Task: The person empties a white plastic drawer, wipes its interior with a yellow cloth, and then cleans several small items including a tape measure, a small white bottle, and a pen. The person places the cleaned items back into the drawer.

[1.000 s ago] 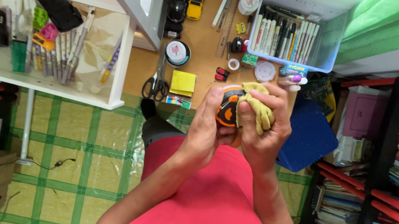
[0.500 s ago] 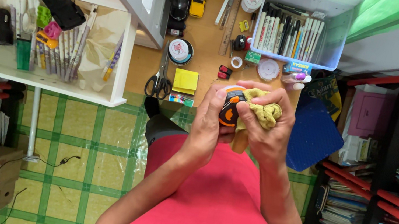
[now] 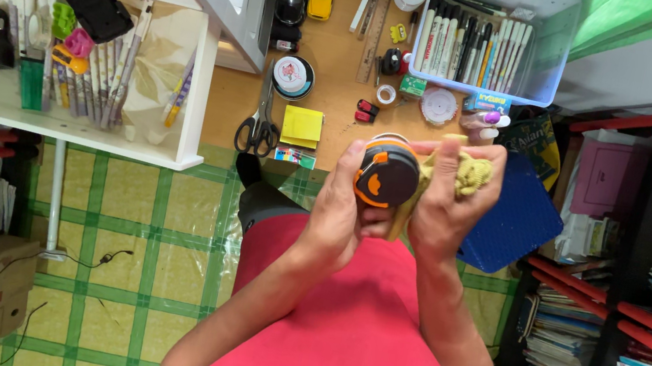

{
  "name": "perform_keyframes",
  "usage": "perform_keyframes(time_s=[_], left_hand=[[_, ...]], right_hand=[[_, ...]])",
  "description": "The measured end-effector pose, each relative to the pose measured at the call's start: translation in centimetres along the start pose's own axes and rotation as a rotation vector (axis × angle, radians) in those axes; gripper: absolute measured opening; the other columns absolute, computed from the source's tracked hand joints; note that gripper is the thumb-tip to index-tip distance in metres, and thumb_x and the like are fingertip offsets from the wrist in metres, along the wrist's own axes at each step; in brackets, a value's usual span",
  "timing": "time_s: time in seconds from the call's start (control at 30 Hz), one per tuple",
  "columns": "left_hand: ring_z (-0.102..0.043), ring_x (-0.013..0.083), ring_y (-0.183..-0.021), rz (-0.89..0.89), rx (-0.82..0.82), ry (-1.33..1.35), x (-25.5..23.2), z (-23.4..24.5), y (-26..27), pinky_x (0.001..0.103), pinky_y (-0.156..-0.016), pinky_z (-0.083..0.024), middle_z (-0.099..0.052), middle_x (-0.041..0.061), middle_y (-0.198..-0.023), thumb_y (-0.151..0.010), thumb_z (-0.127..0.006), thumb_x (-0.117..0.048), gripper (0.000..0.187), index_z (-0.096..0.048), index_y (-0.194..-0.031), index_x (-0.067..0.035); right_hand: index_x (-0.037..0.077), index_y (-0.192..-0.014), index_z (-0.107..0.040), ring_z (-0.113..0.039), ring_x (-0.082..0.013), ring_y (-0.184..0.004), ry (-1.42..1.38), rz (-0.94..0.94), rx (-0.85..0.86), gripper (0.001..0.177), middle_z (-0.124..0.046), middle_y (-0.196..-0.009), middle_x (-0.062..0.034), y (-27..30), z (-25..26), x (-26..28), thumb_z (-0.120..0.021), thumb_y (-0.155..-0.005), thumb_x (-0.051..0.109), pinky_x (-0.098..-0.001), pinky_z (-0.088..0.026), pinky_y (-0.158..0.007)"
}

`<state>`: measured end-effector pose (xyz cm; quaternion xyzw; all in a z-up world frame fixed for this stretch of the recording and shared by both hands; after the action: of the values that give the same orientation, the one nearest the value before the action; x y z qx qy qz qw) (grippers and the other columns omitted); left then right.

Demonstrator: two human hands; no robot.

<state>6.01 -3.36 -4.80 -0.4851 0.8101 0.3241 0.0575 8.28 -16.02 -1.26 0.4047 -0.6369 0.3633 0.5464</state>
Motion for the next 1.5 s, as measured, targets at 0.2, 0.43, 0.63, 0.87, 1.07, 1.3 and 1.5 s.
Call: perform_keyframes(time_s=[0.2, 0.43, 0.63, 0.87, 1.07, 1.3, 1.5], left_hand=[[-0.037, 0.0076, -0.054, 0.045, 0.008, 0.057, 0.3, -0.5, -0.2, 0.024, -0.045, -0.029, -0.059, 0.001, -0.082, -0.108, -0.036, -0.056, 0.051, -0.059, -0.111, -0.011], [-0.035, 0.0049, -0.052, -0.031, -0.034, -0.155, -0.3, 0.1, 0.5, 0.021, -0.042, -0.027, -0.051, -0.003, -0.078, -0.107, -0.040, -0.052, 0.043, -0.057, -0.119, -0.014], [-0.044, 0.0065, -0.064, -0.186, 0.145, -0.318, 0.7, -1.2, 2.3, 0.023, -0.053, -0.037, -0.057, 0.002, -0.096, -0.111, -0.048, -0.042, 0.040, -0.051, -0.134, -0.009], [-0.056, 0.0126, -0.113, -0.456, 0.215, -0.593, -0.7, -1.8, 3.9, 0.027, -0.094, -0.051, -0.054, 0.008, -0.137, -0.114, -0.054, -0.026, 0.046, -0.039, -0.153, -0.007], [-0.060, 0.0187, -0.127, -0.551, 0.191, -0.833, -2.7, -2.2, 4.6, 0.032, -0.105, -0.055, -0.053, 0.012, -0.146, -0.106, -0.066, -0.016, 0.056, -0.039, -0.154, -0.004], [-0.067, 0.0237, -0.106, -0.665, 0.105, -1.062, -3.9, -3.6, 6.2, 0.034, -0.095, -0.057, -0.061, 0.014, -0.134, -0.073, -0.093, -0.016, 0.092, -0.039, -0.147, -0.004], [-0.055, 0.0424, -0.134, -0.921, 0.203, -1.265, -3.3, -5.2, 7.1, 0.046, -0.113, -0.051, -0.049, 0.023, -0.144, -0.076, -0.089, -0.004, 0.098, -0.029, -0.154, -0.006]], right_hand=[[0.008, -0.106, -0.056, -0.060, -0.0118, -0.101, -0.055, 0.254, 0.148, 0.035, -0.062, -0.118, -0.0052, 1.5, -0.9, 4.4, -0.062, -0.099, 0.041, -0.0257, -0.051, -0.093], [0.002, -0.120, -0.055, -0.065, -0.0189, -0.106, 0.346, 0.460, 0.247, 0.032, -0.065, -0.114, -0.0129, 2.4, -1.9, 4.5, -0.063, -0.113, 0.032, -0.0278, -0.053, -0.091], [-0.001, -0.124, -0.060, -0.061, -0.0144, -0.095, -0.053, 0.082, 0.131, 0.045, -0.068, -0.113, -0.0155, 0.7, 2.1, 2.3, -0.054, -0.115, 0.043, -0.0270, -0.050, -0.085], [0.001, -0.131, -0.066, -0.058, -0.0232, -0.134, 0.133, 0.309, 0.447, 0.044, -0.054, -0.153, -0.0210, 4.6, -1.7, 6.6, -0.049, -0.115, 0.039, -0.0354, -0.047, -0.116], [0.000, -0.121, -0.070, -0.054, -0.0281, -0.143, 0.164, 0.335, 0.526, 0.038, -0.053, -0.155, -0.0222, 4.7, -2.0, 7.0, -0.050, -0.116, 0.031, -0.0376, -0.043, -0.121], [-0.010, -0.131, -0.060, -0.059, -0.0348, -0.132, -0.268, -0.331, 0.435, 0.046, -0.055, -0.150, -0.0251, 1.8, -1.6, 1.9, -0.045, -0.109, 0.028, -0.0445, -0.049, -0.112], [-0.002, -0.142, -0.056, -0.059, -0.0372, -0.127, 0.257, 0.026, 0.501, 0.047, -0.061, -0.138, -0.0239, 3.3, -1.9, 5.3, -0.051, -0.108, 0.032, -0.0404, -0.046, -0.111]])
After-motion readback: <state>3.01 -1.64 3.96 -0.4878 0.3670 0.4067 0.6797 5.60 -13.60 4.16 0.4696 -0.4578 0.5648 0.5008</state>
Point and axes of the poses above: each hand's wrist, its own y-axis away from the middle knuckle, its own z-axis out of the back of the hand, x = y × z, the point moved 9 cm from there along -y, towards the middle knuckle
